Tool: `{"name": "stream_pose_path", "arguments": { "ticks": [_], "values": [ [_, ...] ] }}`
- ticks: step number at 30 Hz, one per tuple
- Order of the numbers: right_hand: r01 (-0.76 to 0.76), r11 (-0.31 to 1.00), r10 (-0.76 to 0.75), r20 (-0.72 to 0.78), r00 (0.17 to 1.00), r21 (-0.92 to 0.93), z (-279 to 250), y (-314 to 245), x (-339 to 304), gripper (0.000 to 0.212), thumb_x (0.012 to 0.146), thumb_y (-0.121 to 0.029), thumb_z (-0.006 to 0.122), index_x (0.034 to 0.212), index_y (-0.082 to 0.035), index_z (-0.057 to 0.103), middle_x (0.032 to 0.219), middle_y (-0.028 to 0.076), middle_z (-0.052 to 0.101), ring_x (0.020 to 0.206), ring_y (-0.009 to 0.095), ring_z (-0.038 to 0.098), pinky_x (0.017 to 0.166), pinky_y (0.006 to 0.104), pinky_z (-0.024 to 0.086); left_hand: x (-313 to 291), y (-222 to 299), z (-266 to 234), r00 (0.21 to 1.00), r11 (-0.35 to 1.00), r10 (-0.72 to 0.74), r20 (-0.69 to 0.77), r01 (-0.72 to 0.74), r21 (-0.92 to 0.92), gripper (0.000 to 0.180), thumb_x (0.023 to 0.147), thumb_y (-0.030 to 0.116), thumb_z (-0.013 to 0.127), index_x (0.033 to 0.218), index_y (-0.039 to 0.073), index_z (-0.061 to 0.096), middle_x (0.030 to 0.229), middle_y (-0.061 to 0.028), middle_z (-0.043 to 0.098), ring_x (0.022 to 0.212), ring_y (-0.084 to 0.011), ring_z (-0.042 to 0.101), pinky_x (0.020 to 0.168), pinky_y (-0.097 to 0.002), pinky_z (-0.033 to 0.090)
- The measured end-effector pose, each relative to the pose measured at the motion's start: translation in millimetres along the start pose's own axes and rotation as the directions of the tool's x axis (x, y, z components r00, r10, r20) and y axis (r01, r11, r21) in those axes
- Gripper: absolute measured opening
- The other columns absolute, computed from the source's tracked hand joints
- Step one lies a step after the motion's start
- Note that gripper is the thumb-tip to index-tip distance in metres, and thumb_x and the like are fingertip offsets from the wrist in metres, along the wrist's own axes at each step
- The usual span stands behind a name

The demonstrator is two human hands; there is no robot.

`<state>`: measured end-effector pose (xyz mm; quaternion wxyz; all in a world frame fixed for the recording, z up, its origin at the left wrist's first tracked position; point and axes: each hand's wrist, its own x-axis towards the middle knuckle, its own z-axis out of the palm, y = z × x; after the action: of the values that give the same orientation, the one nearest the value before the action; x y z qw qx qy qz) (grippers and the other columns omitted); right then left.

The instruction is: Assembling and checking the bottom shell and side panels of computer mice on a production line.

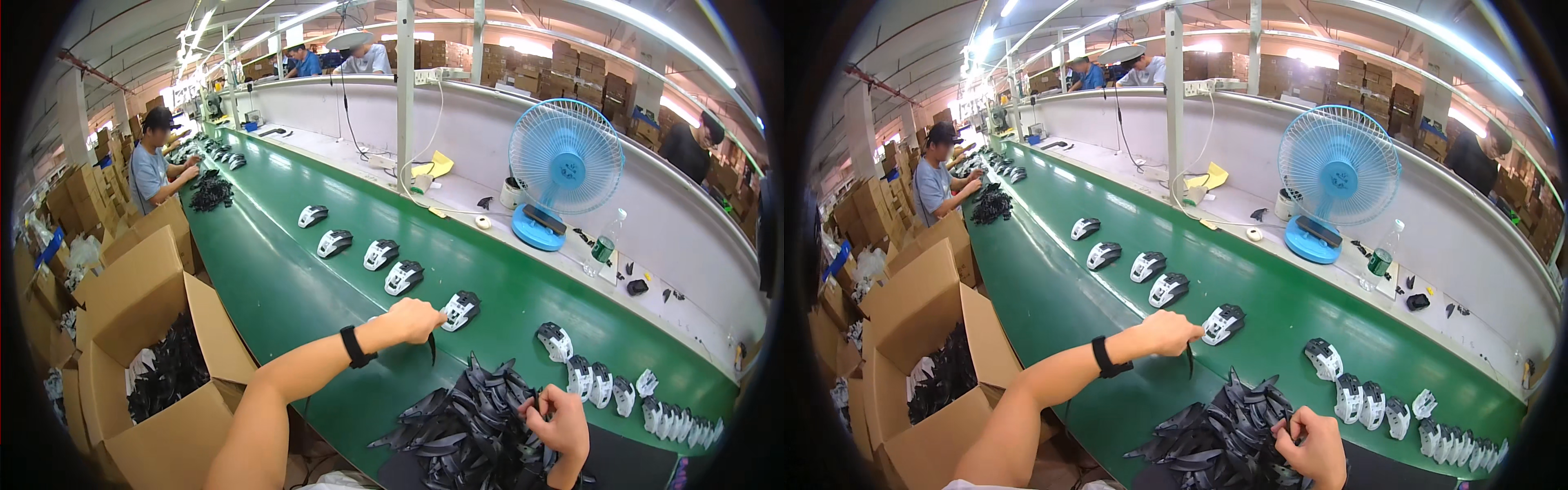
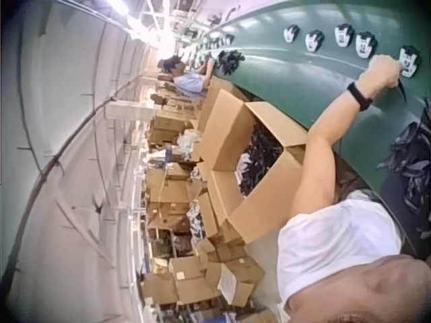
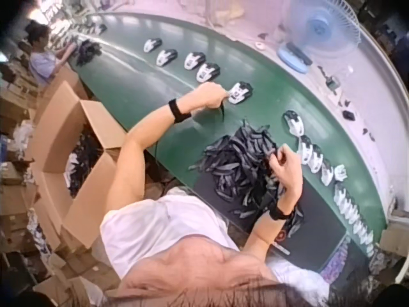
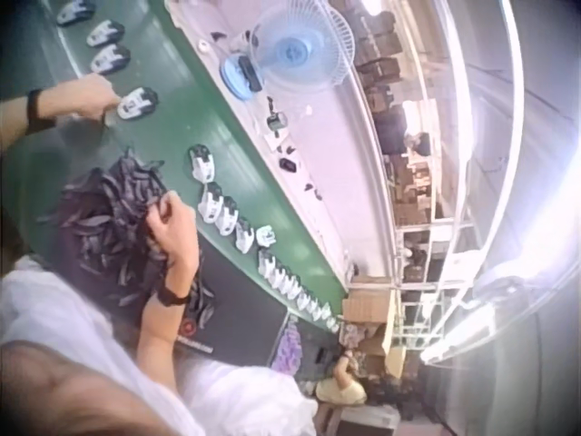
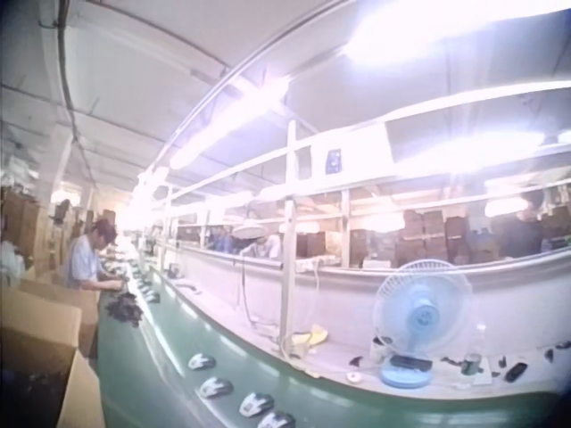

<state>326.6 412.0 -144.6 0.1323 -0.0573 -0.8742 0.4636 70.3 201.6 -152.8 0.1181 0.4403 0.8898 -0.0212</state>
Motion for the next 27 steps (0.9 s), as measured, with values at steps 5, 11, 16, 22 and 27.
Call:
{"name": "stream_pose_path", "arguments": {
  "ticks": [5, 11, 16, 22, 27],
  "values": [
    [0.064, 0.997, -0.060, -0.106, 0.993, 0.037, -4.7, -11.5, 5.9, 0.032, 0.069, -0.009, 0.074, 0.058, -0.003, 0.045, 0.053, 0.000, 0.049, 0.047, 0.004, 0.044, 0.044, 0.0195, 0.033, -14.8, 10.1, 16.7, 0.968, 0.980, 0.199, 0.155, -0.194, -0.042, 0.027, 0.075, 0.018, 0.062, 0.101, 0.014, 0.057, 0.087, -0.0119, 0.065, 0.085, -0.0325, 0.063, 0.071, -0.0448, 0.049],
    [0.107, 0.830, 0.104, -0.342, 0.934, 0.547, 10.9, -32.4, 7.8, 0.018, 0.075, -0.002, 0.067, 0.078, -0.004, 0.049, 0.060, -0.005, 0.043, 0.052, 0.001, 0.036, 0.048, 0.0169, 0.025, -24.7, 22.0, -18.2, 0.938, 0.773, 0.304, -0.168, -0.346, -0.532, 0.033, 0.080, 0.025, 0.065, 0.105, 0.008, 0.051, 0.081, -0.0133, 0.063, 0.076, -0.0281, 0.062, 0.067, -0.0372, 0.048],
    [0.173, 0.792, 0.124, -0.432, 0.893, 0.586, 25.7, -33.3, 4.0, 0.026, 0.081, -0.008, 0.056, 0.105, 0.003, 0.057, 0.061, -0.008, 0.038, 0.054, 0.000, 0.032, 0.050, 0.0166, 0.020, -18.4, 96.6, -0.5, 0.858, -0.218, 0.231, -0.458, -0.413, -0.884, 0.020, 0.090, 0.022, 0.058, 0.100, 0.007, 0.051, 0.088, 0.0031, 0.051, 0.080, -0.0033, 0.048, 0.070, -0.0195, 0.039],
    [0.239, 0.920, 0.055, -0.708, 0.704, 0.310, 35.7, -36.0, 6.5, 0.010, 0.087, -0.006, 0.049, 0.091, 0.001, 0.055, 0.080, 0.002, 0.053, 0.074, 0.006, 0.048, 0.068, 0.0210, 0.038, 3.4, 163.5, 13.9, 0.880, -0.401, 0.173, -0.442, -0.347, -0.848, 0.016, 0.091, 0.020, 0.056, 0.100, 0.008, 0.051, 0.089, 0.0050, 0.047, 0.079, -0.0012, 0.042, 0.071, -0.0170, 0.036],
    [0.190, 0.961, 0.003, -0.696, 0.718, 0.200, 31.9, -27.7, 14.2, 0.012, 0.090, -0.007, 0.048, 0.096, 0.001, 0.055, 0.087, 0.003, 0.055, 0.077, 0.007, 0.051, 0.068, 0.0224, 0.043, -2.3, 167.8, 7.7, 0.924, -0.464, 0.051, -0.379, -0.314, -0.828, 0.012, 0.090, 0.017, 0.056, 0.098, 0.009, 0.053, 0.081, 0.0038, 0.050, 0.073, -0.0024, 0.047, 0.065, -0.0176, 0.040]
  ]
}}
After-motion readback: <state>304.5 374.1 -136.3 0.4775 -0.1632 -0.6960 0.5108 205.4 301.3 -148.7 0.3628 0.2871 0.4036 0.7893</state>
